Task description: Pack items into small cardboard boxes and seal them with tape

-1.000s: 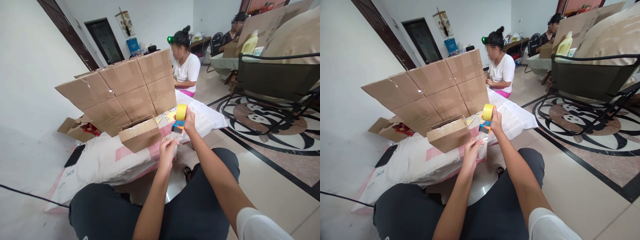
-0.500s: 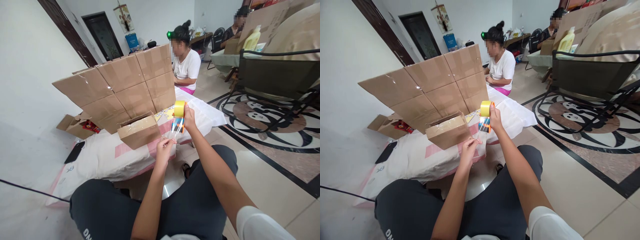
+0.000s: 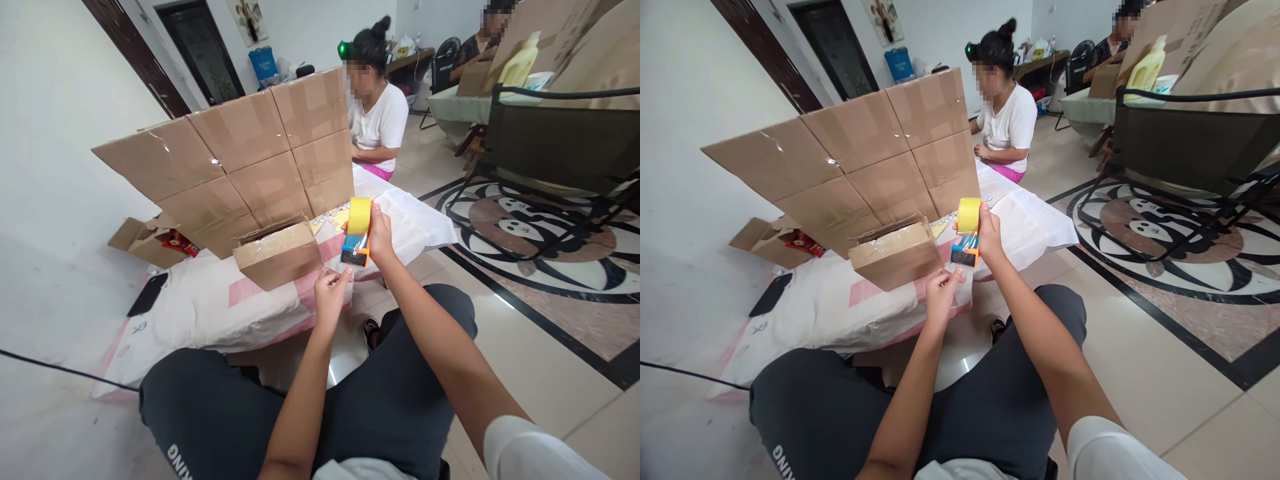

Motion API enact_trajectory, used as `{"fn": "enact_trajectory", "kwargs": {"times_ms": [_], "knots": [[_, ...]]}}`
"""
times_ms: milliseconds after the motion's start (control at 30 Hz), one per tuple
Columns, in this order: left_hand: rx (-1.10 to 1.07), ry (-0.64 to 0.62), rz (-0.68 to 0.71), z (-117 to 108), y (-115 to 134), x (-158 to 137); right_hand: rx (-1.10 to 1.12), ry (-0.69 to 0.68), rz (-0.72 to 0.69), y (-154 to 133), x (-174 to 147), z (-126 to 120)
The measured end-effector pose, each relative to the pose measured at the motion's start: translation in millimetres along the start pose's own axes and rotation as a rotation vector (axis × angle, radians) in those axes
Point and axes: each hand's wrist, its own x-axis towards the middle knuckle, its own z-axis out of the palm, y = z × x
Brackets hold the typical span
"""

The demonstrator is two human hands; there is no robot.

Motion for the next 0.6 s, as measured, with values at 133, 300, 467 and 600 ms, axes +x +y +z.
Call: {"fn": "enact_trajectory", "kwargs": {"times_ms": [133,300,467,600], "knots": [[-0.044,0.008,0.038,-1,1,0,0.050,0.005,0.087,4,-2,4],[-0.069,0.041,0.037,-3,2,0,0.020,0.062,0.160,10,-5,7],[-0.104,0.013,0.039,-10,6,1,0.048,0.152,0.321,13,-10,12],[-0.136,-0.013,0.058,-12,14,1,0.000,0.126,0.372,20,-11,12]]}}
